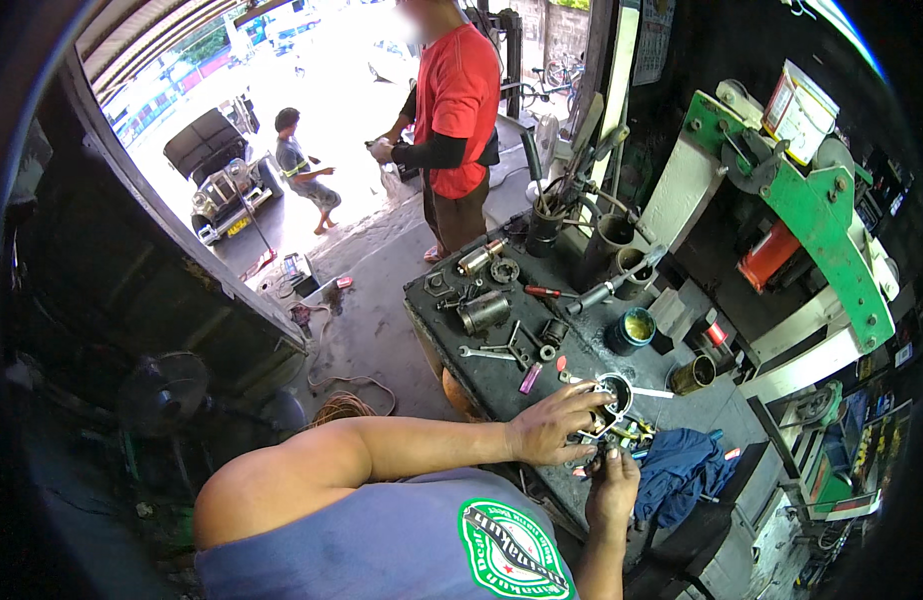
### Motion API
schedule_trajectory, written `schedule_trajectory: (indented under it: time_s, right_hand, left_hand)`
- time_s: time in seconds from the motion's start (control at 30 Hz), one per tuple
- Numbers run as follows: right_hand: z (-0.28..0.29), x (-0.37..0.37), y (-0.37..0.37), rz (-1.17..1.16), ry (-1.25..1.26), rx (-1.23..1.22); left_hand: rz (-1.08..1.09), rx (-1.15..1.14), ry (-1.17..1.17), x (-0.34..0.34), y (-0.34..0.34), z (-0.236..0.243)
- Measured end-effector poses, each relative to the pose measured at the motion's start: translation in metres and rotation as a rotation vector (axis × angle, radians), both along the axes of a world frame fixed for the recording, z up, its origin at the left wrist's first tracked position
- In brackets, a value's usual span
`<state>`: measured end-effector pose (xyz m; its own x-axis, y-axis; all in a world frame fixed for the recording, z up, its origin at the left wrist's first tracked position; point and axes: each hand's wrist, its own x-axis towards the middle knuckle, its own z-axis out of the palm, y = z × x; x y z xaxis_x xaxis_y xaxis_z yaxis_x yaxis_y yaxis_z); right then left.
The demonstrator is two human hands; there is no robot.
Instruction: The person disassembles a mechanical housing on a workbench, removes internal components, and uses a screwdriver to adjust or remove parts. They handle the housing and small metal pieces, occasionally wiping them with a cloth.
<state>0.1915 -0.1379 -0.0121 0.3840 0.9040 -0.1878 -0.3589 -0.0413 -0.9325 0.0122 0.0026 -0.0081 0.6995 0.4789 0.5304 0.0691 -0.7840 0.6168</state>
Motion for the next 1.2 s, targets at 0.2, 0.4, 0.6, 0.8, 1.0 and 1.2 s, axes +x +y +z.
schedule_trajectory:
  time_s: [0.2, 0.4, 0.6, 0.8, 1.0, 1.2]
  right_hand:
    - [-0.011, 0.03, 0.016, 0.035, -1.13, 0.285]
    - [-0.004, 0.014, 0.009, 0.08, -0.085, -0.033]
    - [-0.004, -0.005, 0.001, 0.026, 0.427, -0.073]
    - [-0.016, 0.007, 0.016, -0.058, -0.771, -0.065]
    - [0.0, -0.017, 0.002, 0.038, 0.7, -0.189]
    - [-0.014, -0.033, -0.002, -0.223, 0.007, 0.019]
  left_hand:
    - [-0.016, -0.004, -0.039, 0.001, 0.0, -0.001]
    - [-0.01, 0.003, -0.047, 0.002, 0.0, -0.003]
    - [0.01, 0.02, -0.01, 0.001, 0.0, -0.002]
    - [0.033, 0.014, 0.025, -0.001, 0.004, -0.003]
    - [0.04, 0.104, 0.02, 0.006, 0.004, -0.001]
    - [0.017, 0.066, 0.013, 0.006, -0.001, 0.009]
